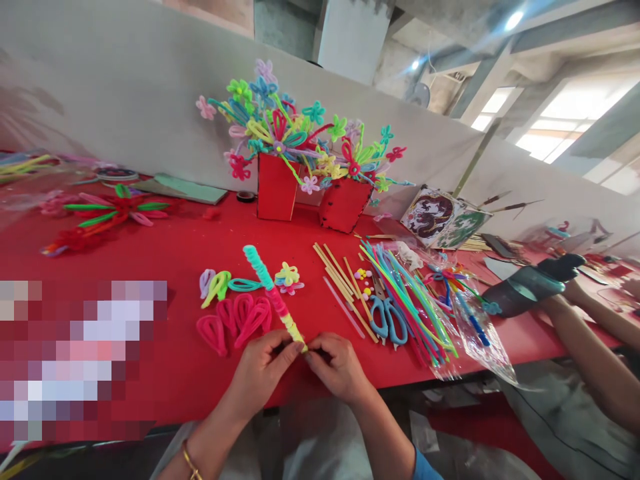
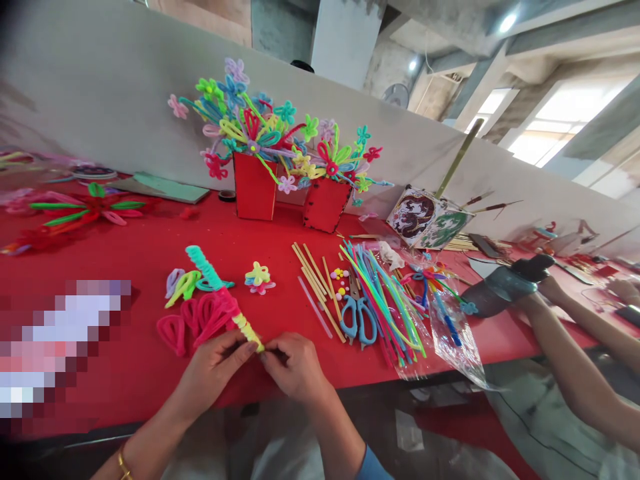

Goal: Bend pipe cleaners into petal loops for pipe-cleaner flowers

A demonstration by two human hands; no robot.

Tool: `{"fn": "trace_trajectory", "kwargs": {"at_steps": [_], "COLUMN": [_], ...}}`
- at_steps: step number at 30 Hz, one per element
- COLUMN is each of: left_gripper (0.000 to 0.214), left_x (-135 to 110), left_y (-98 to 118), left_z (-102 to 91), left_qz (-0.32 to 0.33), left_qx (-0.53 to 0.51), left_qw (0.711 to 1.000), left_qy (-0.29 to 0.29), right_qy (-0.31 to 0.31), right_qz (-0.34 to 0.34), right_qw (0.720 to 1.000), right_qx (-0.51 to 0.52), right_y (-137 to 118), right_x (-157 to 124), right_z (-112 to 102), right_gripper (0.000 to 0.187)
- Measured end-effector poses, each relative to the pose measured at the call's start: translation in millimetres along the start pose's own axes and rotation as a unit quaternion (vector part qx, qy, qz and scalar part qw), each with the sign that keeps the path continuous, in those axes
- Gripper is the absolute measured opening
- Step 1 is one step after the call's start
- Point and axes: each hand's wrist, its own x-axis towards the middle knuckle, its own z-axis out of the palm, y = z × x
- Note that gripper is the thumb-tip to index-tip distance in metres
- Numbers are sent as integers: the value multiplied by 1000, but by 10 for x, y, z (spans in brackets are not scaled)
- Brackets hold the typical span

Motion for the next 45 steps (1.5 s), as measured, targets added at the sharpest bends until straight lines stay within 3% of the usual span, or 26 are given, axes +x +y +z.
{"fn": "trace_trajectory", "kwargs": {"at_steps": [3,8,11,14,21,26,33,36,38,40,45], "left_gripper": [21,26,26,25,20,23,22,24,24,23,21], "left_x": [9,3,-9,-22,-29,-15,-11,-11,-4,8,20], "left_y": [10,-3,-22,-25,7,-8,-74,-102,-117,-125,-115], "left_z": [4,7,14,32,68,74,79,73,67,64,58], "left_qz": [12,14,16,24,53,59,68,73,78,88,107], "left_qx": [16,39,50,62,99,112,136,150,160,167,170], "left_qw": [999,999,998,997,990,988,987,985,984,982,980], "left_qy": [-26,-15,-22,-47,-86,-85,-59,-30,-15,-9,-7], "right_qy": [10,10,41,80,84,122,127,116,47,-22,-88], "right_qz": [13,31,38,26,-8,40,120,171,197,202,185], "right_qw": [1000,999,997,994,989,976,958,972,977,959,934], "right_qx": [13,25,49,76,122,175,226,110,-60,-197,-294], "right_y": [-13,-30,-21,-3,28,81,138,169,193,207,209], "right_x": [14,17,2,-8,-17,-64,-43,89,202,316,553], "right_z": [4,39,29,-1,-23,-3,10,-157,-286,-371,-349], "right_gripper": [19,19,17,16,8,11,18,22,22,21,27]}}
